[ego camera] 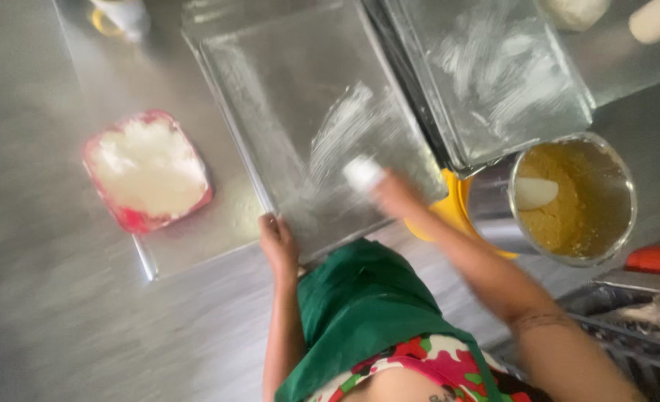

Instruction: The person scoops a white substance from a red container and spreads it across the surface of metal baking trays. They handle the trays one at a time, applying the substance with a cloth, and stack the treated trays on a stainless steel table.

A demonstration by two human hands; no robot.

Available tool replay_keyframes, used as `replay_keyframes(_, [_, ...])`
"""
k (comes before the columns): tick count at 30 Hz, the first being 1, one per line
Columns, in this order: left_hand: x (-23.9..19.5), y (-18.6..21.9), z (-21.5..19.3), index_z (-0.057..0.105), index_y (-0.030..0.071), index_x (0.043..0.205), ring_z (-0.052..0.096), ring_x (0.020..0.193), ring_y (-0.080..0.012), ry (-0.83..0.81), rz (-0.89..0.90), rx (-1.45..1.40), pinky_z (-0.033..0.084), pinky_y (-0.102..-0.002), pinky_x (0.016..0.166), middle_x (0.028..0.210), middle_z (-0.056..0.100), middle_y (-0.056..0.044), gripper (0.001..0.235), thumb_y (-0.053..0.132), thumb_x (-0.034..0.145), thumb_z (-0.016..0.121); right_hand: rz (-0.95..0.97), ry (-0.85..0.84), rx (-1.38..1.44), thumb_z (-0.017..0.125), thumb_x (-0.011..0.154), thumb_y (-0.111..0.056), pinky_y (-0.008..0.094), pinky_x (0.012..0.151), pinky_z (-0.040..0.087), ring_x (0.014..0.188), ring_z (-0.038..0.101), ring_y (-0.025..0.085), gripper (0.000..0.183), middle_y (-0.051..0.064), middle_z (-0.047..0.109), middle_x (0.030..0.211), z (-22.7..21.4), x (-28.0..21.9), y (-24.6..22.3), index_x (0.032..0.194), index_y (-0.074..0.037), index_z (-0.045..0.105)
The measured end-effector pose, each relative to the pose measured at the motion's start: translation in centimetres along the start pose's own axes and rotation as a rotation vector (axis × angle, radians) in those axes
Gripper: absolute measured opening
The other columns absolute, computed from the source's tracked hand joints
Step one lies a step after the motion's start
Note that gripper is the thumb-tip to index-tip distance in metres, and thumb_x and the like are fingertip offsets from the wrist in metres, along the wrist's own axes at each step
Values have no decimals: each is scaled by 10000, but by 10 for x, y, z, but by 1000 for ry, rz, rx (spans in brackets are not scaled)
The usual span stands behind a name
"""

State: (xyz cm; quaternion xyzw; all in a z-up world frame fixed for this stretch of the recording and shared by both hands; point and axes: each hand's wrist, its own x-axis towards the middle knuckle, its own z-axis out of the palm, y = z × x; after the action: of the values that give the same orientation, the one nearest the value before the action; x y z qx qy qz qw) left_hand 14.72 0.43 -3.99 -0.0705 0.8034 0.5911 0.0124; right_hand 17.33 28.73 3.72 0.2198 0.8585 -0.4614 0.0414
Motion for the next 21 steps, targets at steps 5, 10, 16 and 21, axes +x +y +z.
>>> replay_keyframes(5, [-6, 14, 4, 555, 10, 1171, 526, 619, -259, -11, -121, 31, 468, -405, 614, 737, 581, -169, 219, 166, 1019, 586, -37, 498, -952, 567, 974, -135, 491, 739, 537, 900, 673, 391, 146, 229, 677, 999, -36, 15, 25, 1037, -24, 639])
replay_keyframes(10, [-5, 8, 1, 586, 26, 1274, 496, 581, -253, -21, -109, 111, 432, -411, 564, 680, 552, -166, 284, 149, 1020, 561, -518, 96, -784, 595, 871, -126, 497, 719, 532, 848, 663, 391, 155, 220, 676, 947, 111, -58, -57, 978, -22, 635])
replay_keyframes(16, [-20, 6, -5, 560, 34, 1340, 533, 600, -251, -49, -245, 106, 459, -406, 571, 681, 588, -178, 376, 198, 1003, 561, -117, -6, -504, 647, 942, -276, 506, 774, 540, 906, 699, 402, 295, 201, 722, 989, -3, 170, -56, 1119, -42, 621])
replay_keyframes(21, [-16, -25, 6, 584, 18, 1323, 667, 789, -324, 17, -88, 212, 523, -395, 679, 890, 694, -225, 375, 227, 1011, 572, -174, 430, -723, 615, 1000, -253, 507, 781, 529, 920, 679, 384, 273, 210, 698, 1012, -35, 340, -62, 1092, 4, 627])
